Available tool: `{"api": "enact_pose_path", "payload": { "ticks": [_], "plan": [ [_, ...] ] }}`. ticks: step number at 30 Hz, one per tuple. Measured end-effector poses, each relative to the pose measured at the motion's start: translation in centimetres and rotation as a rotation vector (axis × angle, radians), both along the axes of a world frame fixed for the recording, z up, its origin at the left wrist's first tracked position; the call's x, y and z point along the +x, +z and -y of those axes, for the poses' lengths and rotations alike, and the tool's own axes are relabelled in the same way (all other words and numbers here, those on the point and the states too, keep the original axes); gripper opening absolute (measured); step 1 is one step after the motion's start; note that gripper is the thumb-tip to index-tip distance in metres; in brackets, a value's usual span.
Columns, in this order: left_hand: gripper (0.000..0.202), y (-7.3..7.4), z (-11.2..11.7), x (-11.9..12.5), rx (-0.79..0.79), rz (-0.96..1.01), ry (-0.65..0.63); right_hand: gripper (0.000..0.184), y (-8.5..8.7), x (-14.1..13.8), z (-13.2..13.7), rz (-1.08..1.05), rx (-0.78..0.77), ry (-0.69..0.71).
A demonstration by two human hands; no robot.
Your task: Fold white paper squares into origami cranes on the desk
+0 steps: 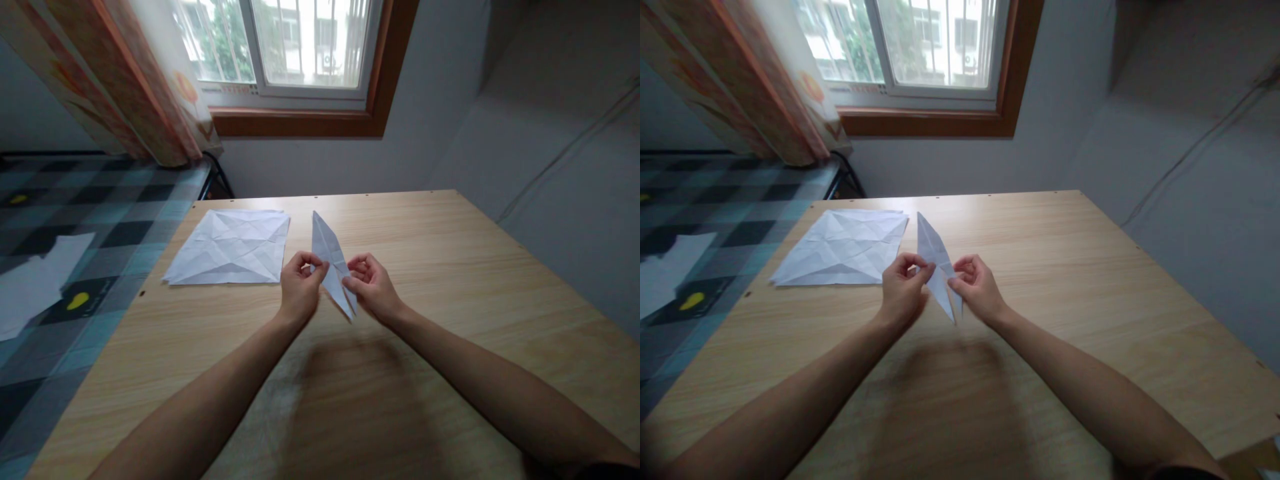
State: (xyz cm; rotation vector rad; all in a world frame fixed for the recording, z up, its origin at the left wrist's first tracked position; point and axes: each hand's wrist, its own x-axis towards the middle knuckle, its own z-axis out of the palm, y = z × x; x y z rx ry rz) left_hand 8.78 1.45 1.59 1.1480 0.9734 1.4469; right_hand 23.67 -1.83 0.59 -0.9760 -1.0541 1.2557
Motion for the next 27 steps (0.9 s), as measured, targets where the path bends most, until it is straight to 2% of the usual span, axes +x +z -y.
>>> {"api": "enact_pose_path", "payload": {
  "ticks": [6,12,16,19,23,27],
  "plan": [
    [0.023,-0.2,-0.3,-0.3,-0.009,-0.008,0.012,0.032,-0.4,0.0,-0.1,0.040,0.027,-0.031],
    [0.022,-0.2,0.3,0.0,0.007,-0.057,-0.086,0.044,-0.7,0.0,0.6,0.229,0.098,-0.075],
    [0.018,0.0,0.8,0.1,0.040,-0.140,-0.103,0.041,-0.2,0.3,0.8,0.517,0.363,-0.288],
    [0.014,0.0,1.1,0.1,0.089,-0.232,-0.080,0.033,0.5,0.4,0.9,0.745,0.566,-0.385],
    [0.008,-0.1,1.3,0.0,0.122,-0.287,-0.107,0.018,1.0,0.5,1.0,0.867,0.644,-0.419],
    [0.006,-0.2,1.3,0.0,0.117,-0.271,-0.113,0.017,0.8,0.5,1.0,0.822,0.634,-0.415]
  ]
}}
